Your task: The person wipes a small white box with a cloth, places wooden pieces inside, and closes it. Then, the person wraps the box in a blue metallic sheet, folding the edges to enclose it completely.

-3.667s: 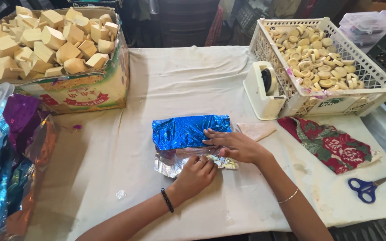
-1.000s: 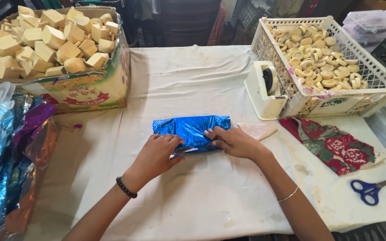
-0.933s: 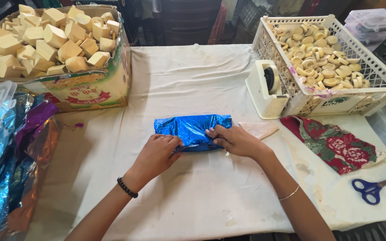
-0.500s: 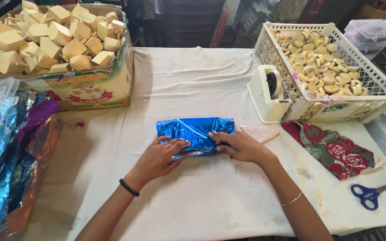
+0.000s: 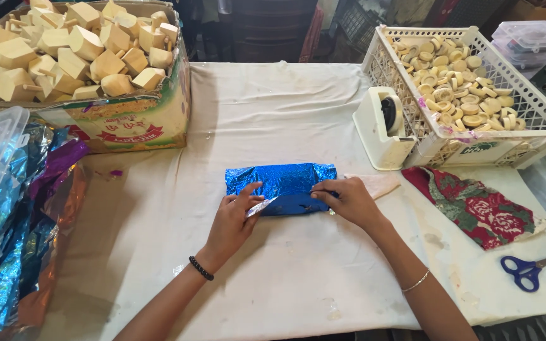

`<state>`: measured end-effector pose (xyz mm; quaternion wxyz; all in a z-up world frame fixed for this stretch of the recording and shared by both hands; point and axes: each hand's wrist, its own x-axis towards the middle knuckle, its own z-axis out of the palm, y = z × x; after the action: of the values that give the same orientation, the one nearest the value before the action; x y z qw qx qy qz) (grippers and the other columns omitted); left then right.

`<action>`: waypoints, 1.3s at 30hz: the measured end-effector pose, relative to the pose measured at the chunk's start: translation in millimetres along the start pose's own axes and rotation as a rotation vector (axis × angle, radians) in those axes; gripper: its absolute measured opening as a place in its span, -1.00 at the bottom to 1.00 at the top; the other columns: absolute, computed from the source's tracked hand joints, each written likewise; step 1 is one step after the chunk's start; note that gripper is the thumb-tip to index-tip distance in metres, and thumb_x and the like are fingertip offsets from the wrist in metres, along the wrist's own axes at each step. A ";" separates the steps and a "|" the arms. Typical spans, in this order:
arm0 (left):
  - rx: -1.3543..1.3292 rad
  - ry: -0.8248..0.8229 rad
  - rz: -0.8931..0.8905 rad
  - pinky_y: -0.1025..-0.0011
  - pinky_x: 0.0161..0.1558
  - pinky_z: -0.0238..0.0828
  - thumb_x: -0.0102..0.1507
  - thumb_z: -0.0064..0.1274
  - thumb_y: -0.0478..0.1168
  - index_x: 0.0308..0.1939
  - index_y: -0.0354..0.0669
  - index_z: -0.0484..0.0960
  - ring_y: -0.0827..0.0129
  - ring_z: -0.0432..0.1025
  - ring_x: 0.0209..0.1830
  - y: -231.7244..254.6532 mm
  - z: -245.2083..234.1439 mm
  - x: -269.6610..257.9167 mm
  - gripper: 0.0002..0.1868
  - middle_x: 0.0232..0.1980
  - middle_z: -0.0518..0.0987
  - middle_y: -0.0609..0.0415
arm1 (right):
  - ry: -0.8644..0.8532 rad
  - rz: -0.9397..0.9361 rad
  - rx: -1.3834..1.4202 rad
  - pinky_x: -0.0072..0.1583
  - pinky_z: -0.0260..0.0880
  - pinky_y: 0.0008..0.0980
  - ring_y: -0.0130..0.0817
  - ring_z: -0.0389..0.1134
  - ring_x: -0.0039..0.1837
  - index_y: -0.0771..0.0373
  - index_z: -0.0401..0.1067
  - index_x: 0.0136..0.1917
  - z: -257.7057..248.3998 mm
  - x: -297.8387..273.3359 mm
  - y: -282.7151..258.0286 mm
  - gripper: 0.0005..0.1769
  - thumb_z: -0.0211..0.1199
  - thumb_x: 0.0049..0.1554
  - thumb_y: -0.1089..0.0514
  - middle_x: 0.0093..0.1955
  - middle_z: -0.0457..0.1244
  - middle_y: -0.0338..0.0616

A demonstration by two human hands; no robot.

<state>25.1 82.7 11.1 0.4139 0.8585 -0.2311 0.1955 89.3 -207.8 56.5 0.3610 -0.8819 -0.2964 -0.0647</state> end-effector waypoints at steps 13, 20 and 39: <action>-0.049 0.136 -0.463 0.28 -0.27 0.59 0.12 0.29 -0.10 0.53 -0.32 0.10 0.13 0.67 -0.31 10.5 4.9 32.5 0.00 -0.26 0.72 -0.12 | 0.037 0.290 -0.123 -0.15 0.48 -0.41 -0.38 0.49 -0.29 0.13 0.68 -0.18 8.6 33.7 1.4 -0.78 0.53 -0.12 0.05 -0.32 0.44 -0.11; 0.098 -0.009 -0.666 0.23 -0.16 0.58 -0.08 0.40 -0.03 0.44 -0.42 0.20 0.05 0.63 -0.25 -10.5 5.6 57.5 0.12 -0.26 0.70 -0.18 | -0.142 0.463 -0.453 0.02 0.50 -0.22 -0.13 0.50 -0.12 0.09 0.69 -0.25 13.8 63.1 -20.1 -0.76 0.60 -0.17 -0.03 -0.22 0.45 -0.05; -0.075 -0.326 -0.594 0.42 0.02 0.49 -0.16 0.58 0.02 -0.02 -0.17 0.77 0.30 0.58 -0.03 -89.7 -8.7 98.4 -0.31 -0.06 0.70 -0.03 | -0.430 0.705 -0.761 0.14 0.50 -0.20 -0.10 0.45 0.23 0.16 0.63 0.06 31.8 116.9 1.5 -0.36 0.74 -0.25 -0.06 0.15 0.42 -0.03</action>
<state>154.3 115.9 12.3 0.4419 0.8924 -0.0410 -0.0820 182.4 -131.5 70.7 -0.0515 -0.9890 -0.0066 0.1386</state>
